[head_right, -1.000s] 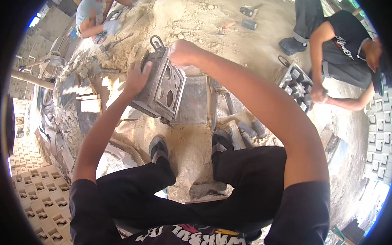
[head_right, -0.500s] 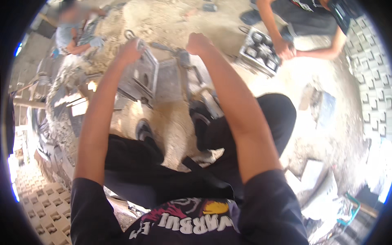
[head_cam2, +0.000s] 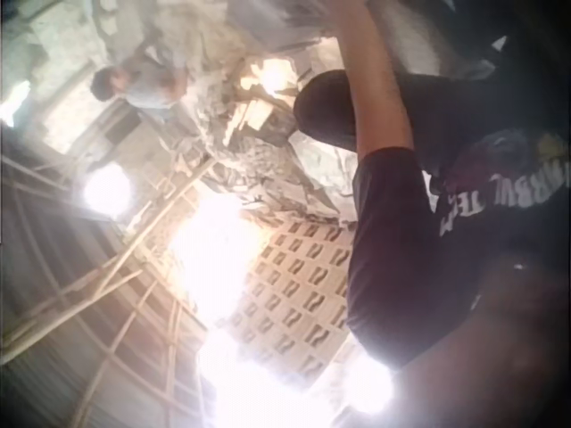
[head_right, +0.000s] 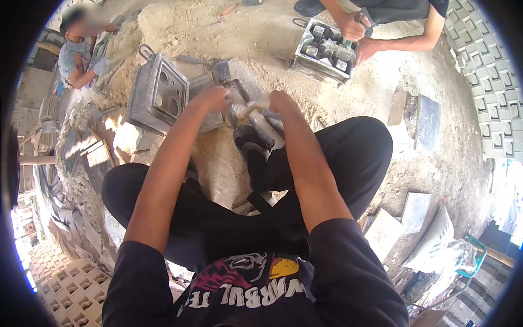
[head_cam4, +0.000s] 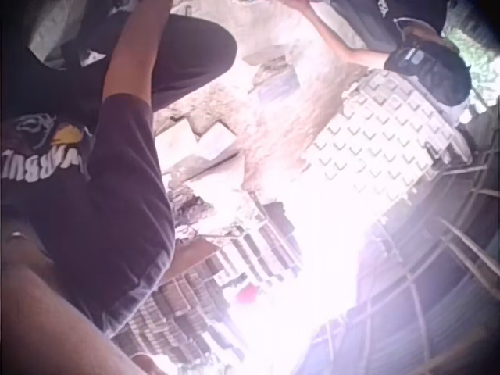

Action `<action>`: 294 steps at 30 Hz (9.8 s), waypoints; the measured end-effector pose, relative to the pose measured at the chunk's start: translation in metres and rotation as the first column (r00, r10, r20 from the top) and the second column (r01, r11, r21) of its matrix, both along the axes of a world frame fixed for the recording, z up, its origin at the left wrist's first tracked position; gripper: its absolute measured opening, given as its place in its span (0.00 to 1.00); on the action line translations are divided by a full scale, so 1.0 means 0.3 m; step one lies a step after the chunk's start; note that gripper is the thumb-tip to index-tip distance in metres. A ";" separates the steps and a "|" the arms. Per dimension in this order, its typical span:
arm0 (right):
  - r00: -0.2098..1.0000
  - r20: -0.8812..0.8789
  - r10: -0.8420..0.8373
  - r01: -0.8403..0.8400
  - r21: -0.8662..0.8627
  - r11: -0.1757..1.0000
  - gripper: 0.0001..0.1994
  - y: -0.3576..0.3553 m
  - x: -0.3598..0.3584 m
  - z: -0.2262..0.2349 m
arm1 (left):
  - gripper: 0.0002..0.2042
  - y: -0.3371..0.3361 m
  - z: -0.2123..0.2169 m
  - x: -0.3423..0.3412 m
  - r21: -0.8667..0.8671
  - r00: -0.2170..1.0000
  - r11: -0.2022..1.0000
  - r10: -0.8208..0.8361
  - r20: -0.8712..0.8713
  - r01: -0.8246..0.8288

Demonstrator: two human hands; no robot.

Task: The person fills a square mold with sand-like material, compacts it by hand and with a flat tool, and uses a hammer-like tool to tap the sides of the mold.

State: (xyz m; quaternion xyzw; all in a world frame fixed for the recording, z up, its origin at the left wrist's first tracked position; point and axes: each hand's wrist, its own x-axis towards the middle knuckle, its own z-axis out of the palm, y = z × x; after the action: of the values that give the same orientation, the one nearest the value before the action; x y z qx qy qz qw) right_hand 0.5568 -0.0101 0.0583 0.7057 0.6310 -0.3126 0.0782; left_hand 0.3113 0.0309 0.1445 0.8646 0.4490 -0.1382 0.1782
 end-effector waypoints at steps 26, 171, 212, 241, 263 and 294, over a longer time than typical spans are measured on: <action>0.679 -0.445 -0.584 0.731 0.336 0.594 0.29 0.047 -0.192 0.080 | 0.20 0.194 0.210 -0.488 0.278 0.566 0.556 0.454 0.688 -0.784; 0.286 -0.930 -0.232 0.738 0.059 0.673 0.24 0.315 -0.602 0.136 | 0.30 0.265 0.085 -0.535 0.073 0.596 0.629 0.686 0.418 -0.774; -0.055 -0.955 -0.292 0.912 -0.168 0.375 0.19 0.336 -0.901 -0.068 | 0.27 0.259 0.108 -0.562 -0.052 0.535 0.636 0.688 0.490 -0.770; -0.052 -0.999 -0.012 0.714 -0.045 0.698 0.13 -0.044 -0.955 0.083 | 0.26 0.276 0.074 -0.573 -0.018 0.552 0.661 0.640 0.534 -0.750; -0.109 -0.987 -0.120 0.739 -0.161 0.654 0.36 0.253 -0.970 0.159 | 0.26 0.286 0.072 -0.587 0.000 0.565 0.669 0.627 0.537 -0.743; 0.234 -0.929 -0.285 0.946 0.150 0.287 0.23 0.427 -1.137 0.115 | 0.27 0.333 0.045 -0.584 0.052 0.600 0.668 0.627 0.498 -0.742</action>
State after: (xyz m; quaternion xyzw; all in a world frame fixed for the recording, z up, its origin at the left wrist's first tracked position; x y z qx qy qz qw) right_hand 0.2157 0.1179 0.0927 0.6643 0.2665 -0.3006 -0.6303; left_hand 0.1361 0.1307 0.1581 0.6456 0.7092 0.1987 0.2018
